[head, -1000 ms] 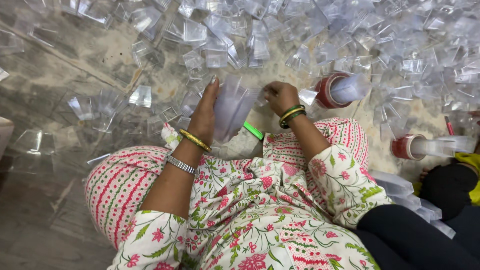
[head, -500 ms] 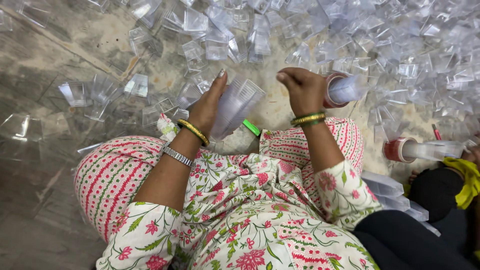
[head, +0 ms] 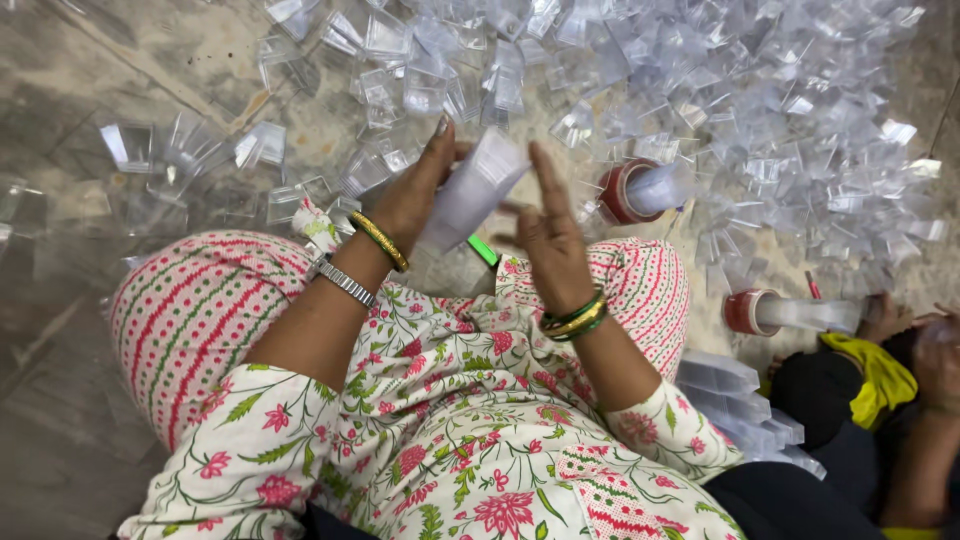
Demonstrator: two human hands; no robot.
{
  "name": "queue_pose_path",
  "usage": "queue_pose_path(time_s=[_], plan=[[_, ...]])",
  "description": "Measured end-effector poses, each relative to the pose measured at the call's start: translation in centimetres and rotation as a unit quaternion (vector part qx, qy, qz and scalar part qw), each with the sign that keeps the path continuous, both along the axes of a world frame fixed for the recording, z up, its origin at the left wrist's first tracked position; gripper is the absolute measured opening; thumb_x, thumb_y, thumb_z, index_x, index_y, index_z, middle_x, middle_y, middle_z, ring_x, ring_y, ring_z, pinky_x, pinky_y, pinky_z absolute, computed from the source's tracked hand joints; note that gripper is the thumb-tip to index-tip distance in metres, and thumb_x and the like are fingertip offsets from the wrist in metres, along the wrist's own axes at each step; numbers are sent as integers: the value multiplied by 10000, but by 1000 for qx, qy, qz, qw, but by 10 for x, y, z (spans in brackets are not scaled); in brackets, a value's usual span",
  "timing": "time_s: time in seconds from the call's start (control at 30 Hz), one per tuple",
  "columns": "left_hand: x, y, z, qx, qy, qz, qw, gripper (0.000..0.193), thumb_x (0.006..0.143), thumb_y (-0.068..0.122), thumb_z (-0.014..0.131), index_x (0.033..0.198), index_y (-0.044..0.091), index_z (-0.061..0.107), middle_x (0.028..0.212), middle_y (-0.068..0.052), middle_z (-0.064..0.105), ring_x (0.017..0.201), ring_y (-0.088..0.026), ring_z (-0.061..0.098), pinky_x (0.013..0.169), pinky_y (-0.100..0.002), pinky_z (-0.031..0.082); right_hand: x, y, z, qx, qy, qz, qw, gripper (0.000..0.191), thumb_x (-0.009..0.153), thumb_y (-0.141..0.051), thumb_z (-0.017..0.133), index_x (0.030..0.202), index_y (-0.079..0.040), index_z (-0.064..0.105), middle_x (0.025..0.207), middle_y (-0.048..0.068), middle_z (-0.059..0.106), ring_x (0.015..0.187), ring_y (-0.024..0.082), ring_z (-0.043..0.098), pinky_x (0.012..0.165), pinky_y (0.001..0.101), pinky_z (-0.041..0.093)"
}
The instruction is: The person sits on the floor among scattered clear plastic cups, stacking cups one at a time into piles and marking a tally with a green pen. They gather cups from the floor, form stacks, and set completed stacks aside.
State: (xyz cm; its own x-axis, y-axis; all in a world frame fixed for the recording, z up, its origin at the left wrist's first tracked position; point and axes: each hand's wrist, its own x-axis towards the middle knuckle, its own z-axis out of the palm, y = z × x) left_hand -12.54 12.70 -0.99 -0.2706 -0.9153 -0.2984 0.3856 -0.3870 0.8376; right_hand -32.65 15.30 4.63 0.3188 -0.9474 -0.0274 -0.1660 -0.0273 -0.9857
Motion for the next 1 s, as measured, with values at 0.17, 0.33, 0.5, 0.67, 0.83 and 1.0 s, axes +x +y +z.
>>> queue_pose_path(time_s=[0.17, 0.33, 0.5, 0.67, 0.83, 1.0], plan=[[-2, 12, 13, -58, 157, -7, 986, 1073, 909, 847, 299, 1564, 0, 376, 1607, -144, 467, 1419, -164, 508, 1191, -327, 361, 14, 2, -10, 160, -116, -34, 980, 822, 1075, -405, 480, 1631, -428, -125, 1424, 220, 455, 1038, 265, 559, 869, 480, 633], [18, 41, 34, -73, 254, -46, 963, 1083, 893, 839, 257, 1551, 1, 447, 1466, -169, 581, 1328, -246, 556, 1176, -442, 404, -7, -13, -21, 208, -316, -51, 924, 719, 1059, -404, 516, 1658, -337, 124, 1525, 87, 494, 1274, 276, 617, 987, 495, 610], [56, 59, 54, -117, 103, 115, 981, 811, 999, 675, 377, 1478, 31, 494, 1322, -137, 635, 1212, -276, 627, 1092, -474, 486, -40, -16, -25, 283, -447, 40, 848, 625, 1105, -544, 438, 1591, -153, 395, 1344, 202, 607, 1112, 379, 668, 884, 548, 602], [94, 89, 65, -169, -31, 294, 940, 359, 1136, 261, 571, 1390, 9, 601, 1227, -129, 681, 1056, -192, 710, 985, -337, 597, -58, -13, -16, 299, -479, 109, 818, 753, 1085, -641, 368, 1469, 3, 452, 1304, 234, 631, 971, 428, 709, 767, 555, 601], [133, 120, 60, -250, -278, 383, 845, 192, 1177, 132, 643, 1298, -17, 627, 1191, -85, 664, 1047, -115, 630, 949, -252, 517, -72, -15, -9, 241, -467, 115, 843, 685, 1090, -599, 413, 1552, -94, 437, 1286, 236, 631, 990, 421, 704, 809, 561, 601], [180, 142, 58, -144, -519, 343, 769, 344, 1192, 264, 503, 1227, -65, 597, 1060, -128, 604, 902, -190, 531, 824, -318, 458, -141, -55, 7, 5, -278, -20, 960, 623, 1114, -304, 662, 1633, -100, 382, 1439, 146, 587, 1277, 270, 612, 1108, 407, 528]])
